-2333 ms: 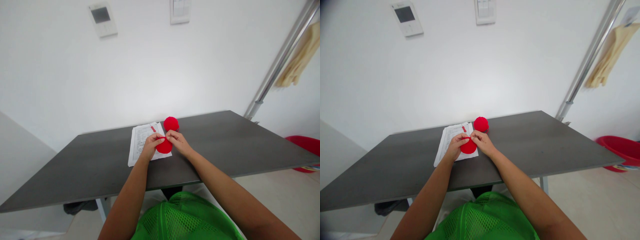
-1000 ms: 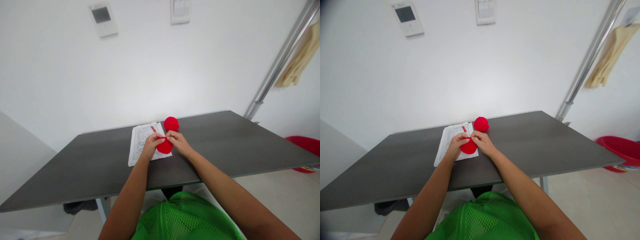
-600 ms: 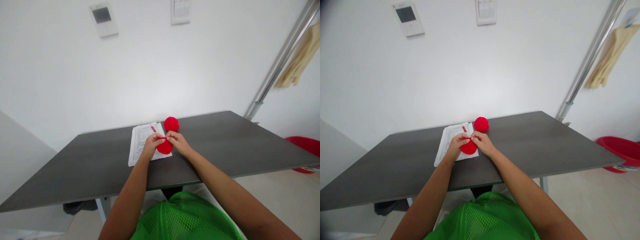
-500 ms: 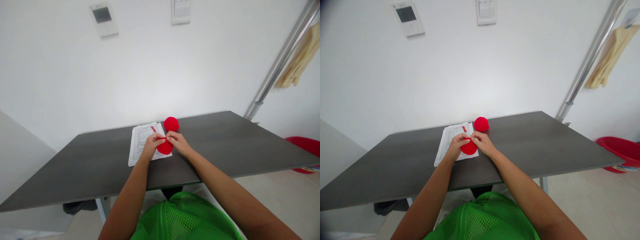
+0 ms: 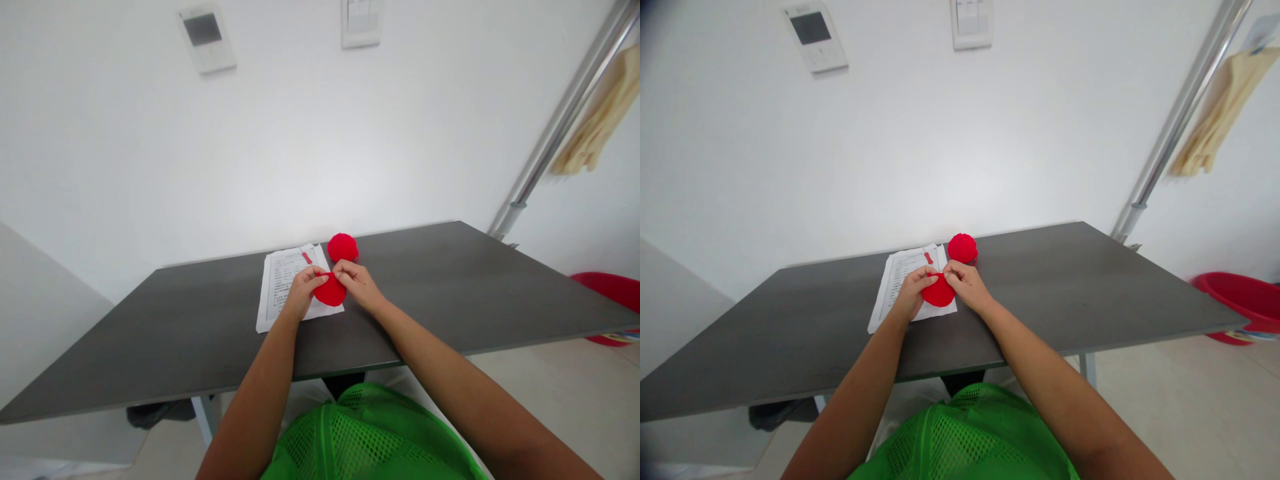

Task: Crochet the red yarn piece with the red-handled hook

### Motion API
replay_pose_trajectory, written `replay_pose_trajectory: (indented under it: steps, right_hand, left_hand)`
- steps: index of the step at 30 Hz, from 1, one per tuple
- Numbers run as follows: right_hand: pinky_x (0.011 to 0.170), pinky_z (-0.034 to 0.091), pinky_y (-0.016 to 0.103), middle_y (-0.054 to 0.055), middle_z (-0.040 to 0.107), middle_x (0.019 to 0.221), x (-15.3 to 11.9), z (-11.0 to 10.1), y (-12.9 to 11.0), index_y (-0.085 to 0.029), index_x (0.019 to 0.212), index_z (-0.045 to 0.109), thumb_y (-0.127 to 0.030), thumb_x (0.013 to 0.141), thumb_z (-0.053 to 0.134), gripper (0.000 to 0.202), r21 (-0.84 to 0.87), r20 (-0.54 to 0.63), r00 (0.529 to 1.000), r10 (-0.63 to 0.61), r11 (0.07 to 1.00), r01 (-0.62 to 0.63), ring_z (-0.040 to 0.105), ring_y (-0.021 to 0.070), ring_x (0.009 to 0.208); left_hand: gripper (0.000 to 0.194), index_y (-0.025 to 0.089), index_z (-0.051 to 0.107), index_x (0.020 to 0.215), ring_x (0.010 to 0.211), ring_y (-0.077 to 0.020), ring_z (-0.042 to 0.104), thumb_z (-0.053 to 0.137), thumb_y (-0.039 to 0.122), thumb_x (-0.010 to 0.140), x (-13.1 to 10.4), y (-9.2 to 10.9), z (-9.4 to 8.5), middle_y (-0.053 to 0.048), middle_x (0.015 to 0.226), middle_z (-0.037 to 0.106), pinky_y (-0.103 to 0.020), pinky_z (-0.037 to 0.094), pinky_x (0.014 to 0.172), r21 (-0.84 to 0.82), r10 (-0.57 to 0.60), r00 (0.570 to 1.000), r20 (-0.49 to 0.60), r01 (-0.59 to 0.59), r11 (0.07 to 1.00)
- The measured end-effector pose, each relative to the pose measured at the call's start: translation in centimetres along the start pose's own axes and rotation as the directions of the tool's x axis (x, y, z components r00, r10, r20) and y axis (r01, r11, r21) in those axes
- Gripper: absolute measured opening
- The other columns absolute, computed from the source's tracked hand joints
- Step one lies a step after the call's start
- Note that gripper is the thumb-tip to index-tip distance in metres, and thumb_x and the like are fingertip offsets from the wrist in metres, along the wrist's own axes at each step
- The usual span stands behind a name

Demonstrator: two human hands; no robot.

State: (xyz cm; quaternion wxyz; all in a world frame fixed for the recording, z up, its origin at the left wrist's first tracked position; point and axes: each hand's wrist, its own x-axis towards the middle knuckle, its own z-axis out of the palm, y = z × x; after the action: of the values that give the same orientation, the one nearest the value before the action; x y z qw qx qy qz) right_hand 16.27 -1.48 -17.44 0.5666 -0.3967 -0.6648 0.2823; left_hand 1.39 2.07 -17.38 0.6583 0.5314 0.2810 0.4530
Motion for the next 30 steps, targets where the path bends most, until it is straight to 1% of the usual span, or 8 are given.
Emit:
replay_pose_trajectory:
  steps: [5,11,18,24,30]
  right_hand:
    - [0.055,0.029,0.024,-0.004,0.042,0.061,0.02,-0.01,0.13,-0.019,0.067,0.048,-0.021,0.077,0.044,0.011,0.014,0.019,1.000,0.020,1.000,-0.020,0.036,0.0113,0.057]
    - [0.056,0.030,0.025,-0.003,0.043,0.062,0.02,-0.02,0.13,-0.019,0.069,0.049,-0.023,0.078,0.044,0.012,-0.010,0.022,1.000,0.006,1.000,-0.006,0.037,0.0117,0.058]
    - [0.056,0.029,0.025,-0.004,0.043,0.061,-0.01,-0.03,-0.19,-0.019,0.068,0.049,-0.027,0.078,0.047,0.012,0.026,0.026,0.999,0.026,0.999,-0.027,0.038,0.0115,0.057]
    - [0.057,0.029,0.025,-0.003,0.044,0.063,0.02,-0.12,-0.24,-0.019,0.067,0.048,-0.026,0.078,0.047,0.013,0.036,0.034,0.999,-0.001,0.999,0.000,0.038,0.0113,0.058]
    - [0.057,0.029,0.025,-0.003,0.043,0.062,0.00,-0.13,-0.20,-0.019,0.068,0.048,-0.026,0.079,0.047,0.013,0.028,0.031,0.999,0.008,1.000,-0.009,0.037,0.0116,0.058]
  left_hand:
    - [0.022,0.015,0.059,0.069,0.054,-0.0099,0.052,0.075,0.026,0.059,0.11,-0.17,-0.24,0.002,0.059,0.060,-0.022,0.037,0.056,0.018,0.021,1.000,-0.011,-0.020,1.000]
    - [0.020,0.015,0.059,0.069,0.056,-0.0100,0.053,0.074,0.024,0.059,0.20,-0.35,-0.47,0.002,0.061,0.062,-0.022,0.038,0.057,0.025,0.043,0.999,0.005,-0.043,0.999]
    - [0.021,0.015,0.060,0.068,0.055,-0.0102,0.053,0.075,0.025,0.058,0.08,-0.18,-0.33,0.002,0.061,0.062,-0.023,0.038,0.057,0.035,0.047,0.999,0.002,-0.047,0.998]
    - [0.021,0.016,0.060,0.068,0.055,-0.0102,0.053,0.076,0.025,0.058,-0.01,-0.05,-0.18,0.002,0.060,0.062,-0.023,0.037,0.057,0.040,0.045,0.999,0.003,-0.045,0.998]
    - [0.022,0.016,0.060,0.069,0.056,-0.0104,0.053,0.076,0.026,0.058,-0.01,0.01,-0.17,0.002,0.062,0.062,-0.023,0.038,0.058,0.033,0.052,0.999,0.008,-0.052,0.998]
